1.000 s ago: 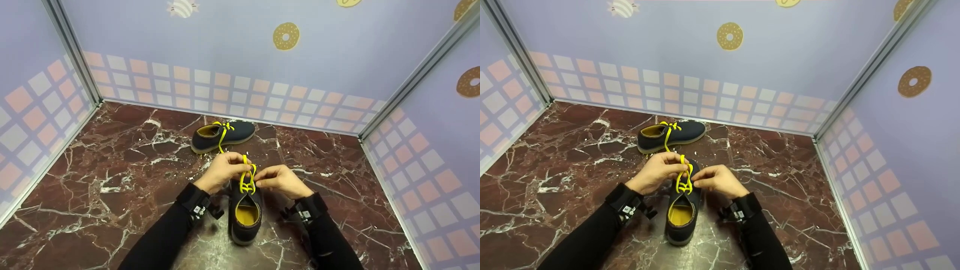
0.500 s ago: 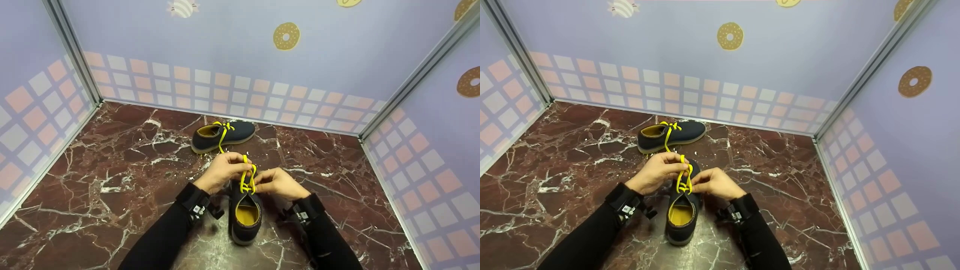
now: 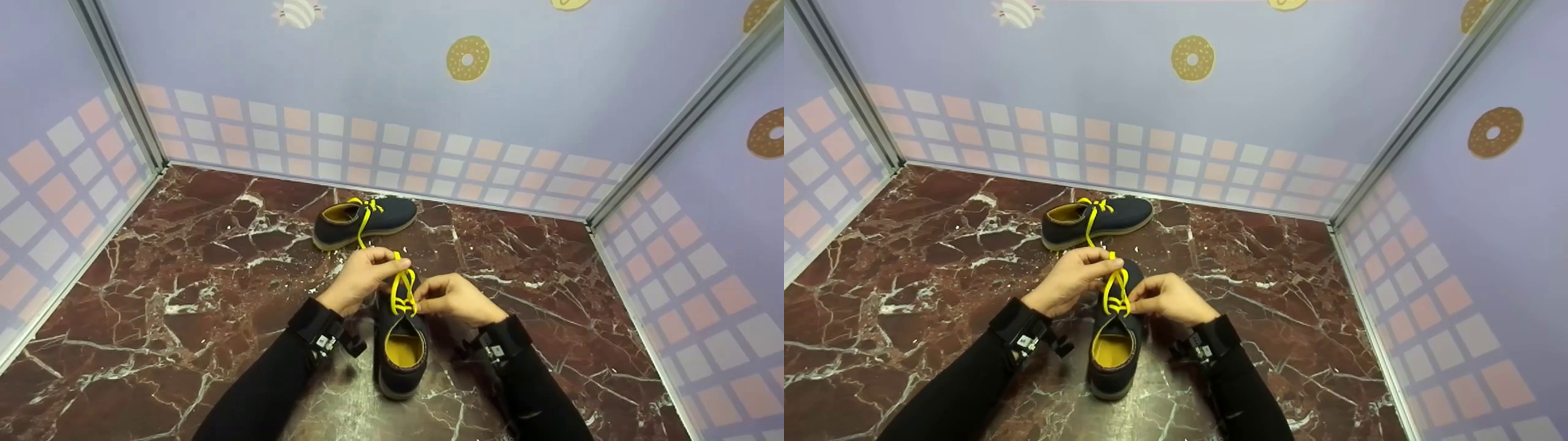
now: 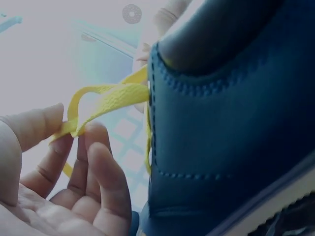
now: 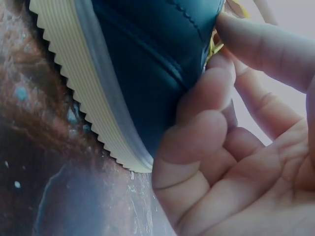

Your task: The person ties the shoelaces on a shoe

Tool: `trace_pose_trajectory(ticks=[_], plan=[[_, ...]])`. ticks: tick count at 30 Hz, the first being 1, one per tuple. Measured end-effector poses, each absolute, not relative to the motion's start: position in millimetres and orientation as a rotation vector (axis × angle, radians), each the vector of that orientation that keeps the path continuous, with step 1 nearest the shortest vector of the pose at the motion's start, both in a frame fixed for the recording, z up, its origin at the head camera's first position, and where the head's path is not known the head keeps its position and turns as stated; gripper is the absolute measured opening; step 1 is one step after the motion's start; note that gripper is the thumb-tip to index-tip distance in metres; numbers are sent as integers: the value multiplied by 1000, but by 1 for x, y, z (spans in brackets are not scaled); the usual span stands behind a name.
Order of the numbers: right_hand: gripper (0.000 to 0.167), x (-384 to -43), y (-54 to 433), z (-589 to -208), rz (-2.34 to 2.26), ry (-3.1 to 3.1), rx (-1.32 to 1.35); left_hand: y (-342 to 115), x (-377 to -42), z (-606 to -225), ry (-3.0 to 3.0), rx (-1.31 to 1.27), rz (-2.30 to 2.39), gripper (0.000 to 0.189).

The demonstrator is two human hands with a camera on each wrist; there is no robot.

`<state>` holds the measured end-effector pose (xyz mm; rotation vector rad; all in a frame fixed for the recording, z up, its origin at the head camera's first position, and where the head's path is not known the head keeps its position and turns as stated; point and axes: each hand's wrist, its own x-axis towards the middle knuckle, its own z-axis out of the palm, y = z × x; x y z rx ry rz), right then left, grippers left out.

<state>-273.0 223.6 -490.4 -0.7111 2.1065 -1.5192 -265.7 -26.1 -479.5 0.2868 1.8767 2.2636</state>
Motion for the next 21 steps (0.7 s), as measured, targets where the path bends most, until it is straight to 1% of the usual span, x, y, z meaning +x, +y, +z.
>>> trace_pose_trajectory(ticks=[7,13,21], plan=[[15,-273,225,-491,-1480,2143,-709,-31,-263,-476,2134,297,2185,23],[15,-273,225,-492,-1476,2138,-708,-32,-262,-474,2001,332,2204,24],[15,-274,224,-491,-1471,2147,-712,-33,-263,-471,1899,268,2254,26]])
